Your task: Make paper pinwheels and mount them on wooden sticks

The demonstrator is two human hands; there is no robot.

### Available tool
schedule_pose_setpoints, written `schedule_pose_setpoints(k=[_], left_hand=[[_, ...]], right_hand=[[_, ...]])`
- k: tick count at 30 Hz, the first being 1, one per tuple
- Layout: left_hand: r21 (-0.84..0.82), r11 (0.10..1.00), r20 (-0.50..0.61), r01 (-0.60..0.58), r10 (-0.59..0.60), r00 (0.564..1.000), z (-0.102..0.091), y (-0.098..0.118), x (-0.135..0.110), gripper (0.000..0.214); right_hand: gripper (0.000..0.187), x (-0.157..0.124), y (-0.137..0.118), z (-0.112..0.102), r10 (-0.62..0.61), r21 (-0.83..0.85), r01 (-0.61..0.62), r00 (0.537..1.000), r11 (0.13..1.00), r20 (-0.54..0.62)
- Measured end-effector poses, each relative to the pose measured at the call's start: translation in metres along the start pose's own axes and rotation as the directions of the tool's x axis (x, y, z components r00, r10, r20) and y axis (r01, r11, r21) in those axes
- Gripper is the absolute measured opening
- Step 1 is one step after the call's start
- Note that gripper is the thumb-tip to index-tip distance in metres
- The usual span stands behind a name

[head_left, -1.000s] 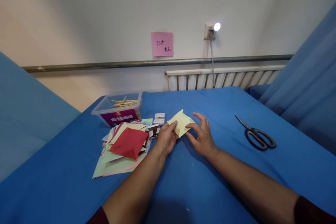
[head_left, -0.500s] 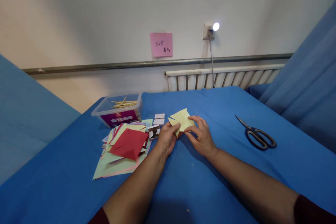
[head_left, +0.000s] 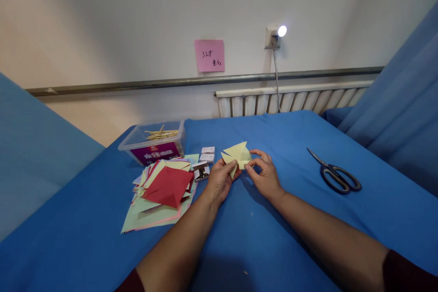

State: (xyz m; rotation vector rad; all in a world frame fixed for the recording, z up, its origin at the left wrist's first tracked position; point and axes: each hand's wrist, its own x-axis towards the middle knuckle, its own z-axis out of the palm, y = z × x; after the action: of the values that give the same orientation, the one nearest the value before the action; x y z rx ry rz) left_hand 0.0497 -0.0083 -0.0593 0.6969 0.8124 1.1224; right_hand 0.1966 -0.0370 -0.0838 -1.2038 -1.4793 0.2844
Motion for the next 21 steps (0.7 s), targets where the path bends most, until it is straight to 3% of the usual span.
schedule_pose_setpoints(k=[10,21], left_hand=[[-0.037,0.999,-0.022,0.014,-0.015,1.000,0.005,-0.004,0.000,0.035],[-0.036,0.999,-0.020,-0.016,0.015,1.000,0.009,-0.006,-0.001,0.047]], right_hand=[[0.021,-0.002,0.001,0.009,0.290,0.158,-0.281,0.956,0.947,-0.036],[0.021,-0.001,0.009,0.015,0.313,0.194,-0.306,0.950,0.932,-0.009]])
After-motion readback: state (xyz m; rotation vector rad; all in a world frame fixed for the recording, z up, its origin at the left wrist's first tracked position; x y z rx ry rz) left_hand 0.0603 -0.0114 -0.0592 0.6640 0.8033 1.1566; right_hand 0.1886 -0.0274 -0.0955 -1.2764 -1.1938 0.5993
